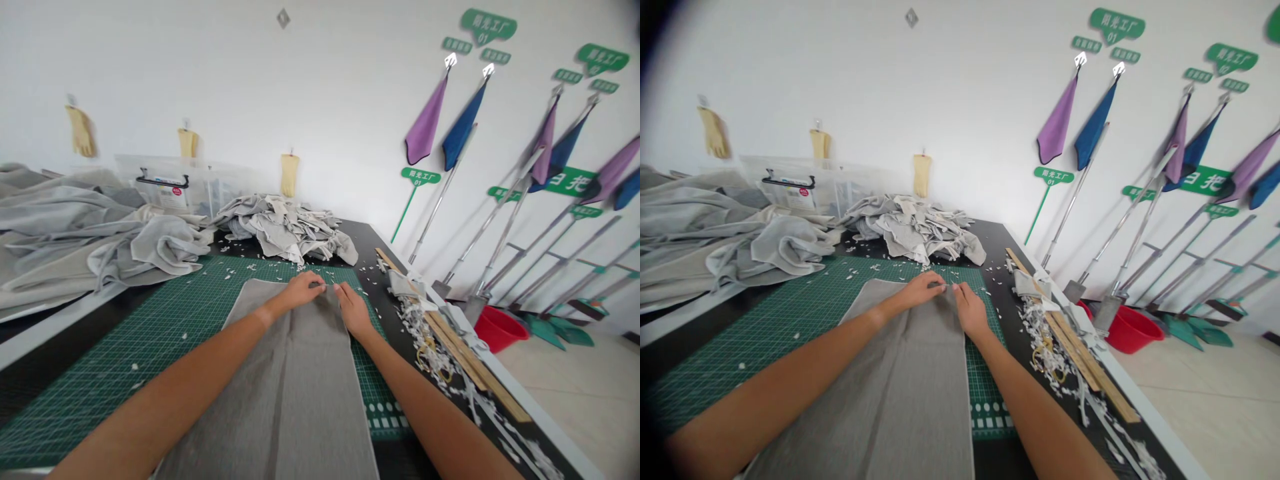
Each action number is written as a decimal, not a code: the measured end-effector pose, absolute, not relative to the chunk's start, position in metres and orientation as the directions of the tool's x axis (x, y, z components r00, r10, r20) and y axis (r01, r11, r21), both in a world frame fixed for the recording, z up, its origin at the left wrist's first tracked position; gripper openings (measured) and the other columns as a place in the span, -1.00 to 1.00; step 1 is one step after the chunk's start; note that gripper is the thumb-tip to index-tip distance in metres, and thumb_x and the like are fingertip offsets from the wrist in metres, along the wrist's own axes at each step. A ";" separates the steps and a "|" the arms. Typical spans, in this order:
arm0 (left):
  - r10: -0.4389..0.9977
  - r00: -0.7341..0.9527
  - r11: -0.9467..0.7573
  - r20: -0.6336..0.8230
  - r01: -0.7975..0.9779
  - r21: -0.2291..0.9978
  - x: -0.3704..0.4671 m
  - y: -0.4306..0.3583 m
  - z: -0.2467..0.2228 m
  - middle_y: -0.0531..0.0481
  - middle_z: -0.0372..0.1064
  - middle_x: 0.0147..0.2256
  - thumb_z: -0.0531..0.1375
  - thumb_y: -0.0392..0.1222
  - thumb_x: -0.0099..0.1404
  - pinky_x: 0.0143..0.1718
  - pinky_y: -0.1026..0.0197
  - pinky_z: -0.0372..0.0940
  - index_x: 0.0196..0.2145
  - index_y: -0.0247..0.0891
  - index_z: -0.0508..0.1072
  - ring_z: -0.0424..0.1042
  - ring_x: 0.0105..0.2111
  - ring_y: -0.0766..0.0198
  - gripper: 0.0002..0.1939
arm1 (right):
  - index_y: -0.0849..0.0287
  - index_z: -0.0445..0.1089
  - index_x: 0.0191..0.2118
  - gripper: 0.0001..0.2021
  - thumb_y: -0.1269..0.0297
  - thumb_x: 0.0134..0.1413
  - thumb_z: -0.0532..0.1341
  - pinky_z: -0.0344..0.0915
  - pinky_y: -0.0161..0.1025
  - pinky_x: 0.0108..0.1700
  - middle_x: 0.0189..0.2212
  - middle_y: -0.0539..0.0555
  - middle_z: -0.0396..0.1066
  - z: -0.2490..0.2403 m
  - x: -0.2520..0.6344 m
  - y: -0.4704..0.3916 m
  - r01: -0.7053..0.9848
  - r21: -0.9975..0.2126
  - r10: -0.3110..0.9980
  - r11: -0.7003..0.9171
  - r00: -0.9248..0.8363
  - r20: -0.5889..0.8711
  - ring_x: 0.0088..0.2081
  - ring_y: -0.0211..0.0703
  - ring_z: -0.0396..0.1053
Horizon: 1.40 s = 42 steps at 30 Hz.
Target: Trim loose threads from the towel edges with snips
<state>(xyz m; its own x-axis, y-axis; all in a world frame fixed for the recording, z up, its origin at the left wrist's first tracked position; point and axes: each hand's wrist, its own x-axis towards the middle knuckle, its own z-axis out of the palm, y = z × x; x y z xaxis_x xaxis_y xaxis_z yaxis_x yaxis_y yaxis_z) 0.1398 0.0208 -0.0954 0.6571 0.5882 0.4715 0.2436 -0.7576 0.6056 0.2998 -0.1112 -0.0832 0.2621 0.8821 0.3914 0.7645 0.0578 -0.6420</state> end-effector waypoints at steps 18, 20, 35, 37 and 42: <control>0.590 0.650 -0.613 0.479 -0.025 0.790 0.134 0.025 -0.098 -0.08 0.56 -0.20 0.19 0.02 0.30 -0.07 0.21 0.30 -0.20 -0.30 0.60 0.49 -0.16 0.16 -0.66 | -0.01 0.37 -0.20 -0.59 -0.15 0.32 -0.07 0.14 -0.30 -0.28 -0.39 -0.06 0.44 -0.082 0.301 -0.110 0.744 -0.668 0.903 0.018 0.275 0.330 -0.33 -0.15 0.38; 0.589 0.654 -0.605 0.475 -0.033 0.795 0.133 0.025 -0.098 -0.08 0.56 -0.20 0.21 0.02 0.29 -0.06 0.21 0.30 -0.20 -0.30 0.60 0.49 -0.16 0.16 -0.66 | -0.01 0.36 -0.19 -0.59 -0.15 0.33 -0.08 0.13 -0.30 -0.30 -0.41 -0.07 0.44 -0.082 0.300 -0.110 0.756 -0.655 0.902 0.012 0.274 0.333 -0.34 -0.15 0.38; 0.618 0.659 -0.524 0.429 -0.062 0.850 0.130 0.016 -0.085 -0.09 0.56 -0.21 0.23 0.00 0.26 -0.04 0.20 0.29 -0.23 -0.32 0.60 0.47 -0.16 0.16 -0.68 | -0.02 0.27 0.04 -0.57 -0.14 0.37 -0.13 0.11 -0.29 -0.35 -0.37 -0.02 0.47 -0.072 0.289 -0.119 0.893 -0.449 0.876 -0.015 0.228 0.425 -0.36 -0.09 0.45; 0.615 0.663 -0.517 0.427 -0.070 0.853 0.130 0.015 -0.084 -0.08 0.56 -0.21 0.23 0.00 0.26 -0.03 0.21 0.29 -0.23 -0.31 0.60 0.47 -0.16 0.16 -0.68 | -0.03 0.26 0.08 -0.57 -0.13 0.37 -0.13 0.14 -0.28 -0.33 -0.34 -0.01 0.49 -0.070 0.287 -0.120 0.906 -0.423 0.872 -0.011 0.216 0.440 -0.35 -0.09 0.46; 0.620 0.665 -0.499 0.417 -0.076 0.863 0.129 0.015 -0.084 -0.07 0.56 -0.20 0.23 -0.01 0.26 -0.02 0.21 0.28 -0.22 -0.31 0.60 0.47 -0.15 0.16 -0.69 | -0.04 0.25 0.12 -0.57 -0.12 0.37 -0.11 0.18 -0.28 -0.31 -0.35 -0.02 0.48 -0.068 0.287 -0.121 0.911 -0.413 0.864 -0.016 0.221 0.452 -0.35 -0.08 0.47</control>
<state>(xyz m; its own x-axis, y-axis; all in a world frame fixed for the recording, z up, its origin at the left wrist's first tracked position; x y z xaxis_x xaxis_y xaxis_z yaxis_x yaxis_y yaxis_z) 0.1292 0.0151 -0.0837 0.6648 0.6196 0.4173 -0.0763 -0.4994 0.8630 0.2871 -0.1210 -0.0679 0.2206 0.8641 0.4523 0.9107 -0.0164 -0.4128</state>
